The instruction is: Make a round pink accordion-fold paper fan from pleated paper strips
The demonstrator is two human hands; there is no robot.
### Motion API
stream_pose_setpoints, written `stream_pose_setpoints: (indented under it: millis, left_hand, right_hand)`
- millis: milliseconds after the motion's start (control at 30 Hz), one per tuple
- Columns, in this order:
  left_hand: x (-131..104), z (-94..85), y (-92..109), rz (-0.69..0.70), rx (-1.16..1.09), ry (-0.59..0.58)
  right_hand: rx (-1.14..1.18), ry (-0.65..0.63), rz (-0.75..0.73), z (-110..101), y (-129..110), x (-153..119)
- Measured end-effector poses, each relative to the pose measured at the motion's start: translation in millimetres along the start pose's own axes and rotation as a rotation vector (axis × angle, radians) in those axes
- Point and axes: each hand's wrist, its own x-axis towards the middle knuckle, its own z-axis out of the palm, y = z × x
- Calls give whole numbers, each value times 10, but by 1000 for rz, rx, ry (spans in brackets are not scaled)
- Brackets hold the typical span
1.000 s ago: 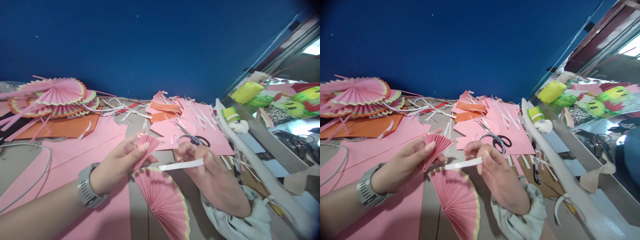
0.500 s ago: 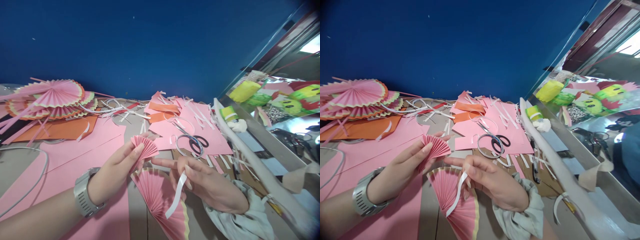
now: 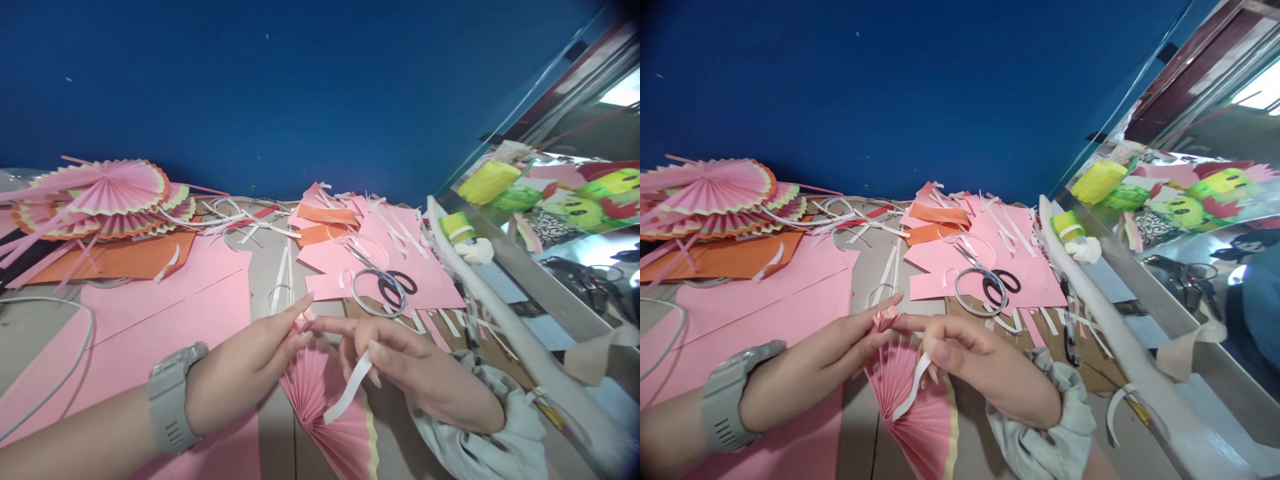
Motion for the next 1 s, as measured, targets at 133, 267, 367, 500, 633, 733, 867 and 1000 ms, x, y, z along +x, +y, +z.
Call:
stream_pose_setpoints:
  millis: [133, 267, 367, 500, 633, 733, 867, 1000]
  left_hand:
    - [-54, -18, 27, -41, 19, 0]
    - [-91, -67, 50, -75, -129, -49]
    - [-97, -107, 62, -176, -445, -139]
    - [-69, -139, 113, -266, -694, -251]
    - [-34, -127, 154, -273, -590, -170]
    - [-26, -101, 158, -216, -448, -94]
    - [-11, -78, 153, -163, -365, -81]
    - [-3, -66, 152, -130, -441, -292]
  right_hand:
    - [-103, 1, -1, -6, 4, -16]
    - [-133, 17, 47, -10, -3, -18]
    - [-102, 7, 40, -15, -15, -1]
    - [-65, 13, 10, -18, -25, 6]
    - [-98, 18, 14, -14, -15, -14]
    - [-149, 32, 20, -19, -1, -22]
    - [-195, 35, 12, -39, 23, -14]
    - [-199, -5, 32, -46, 32, 4]
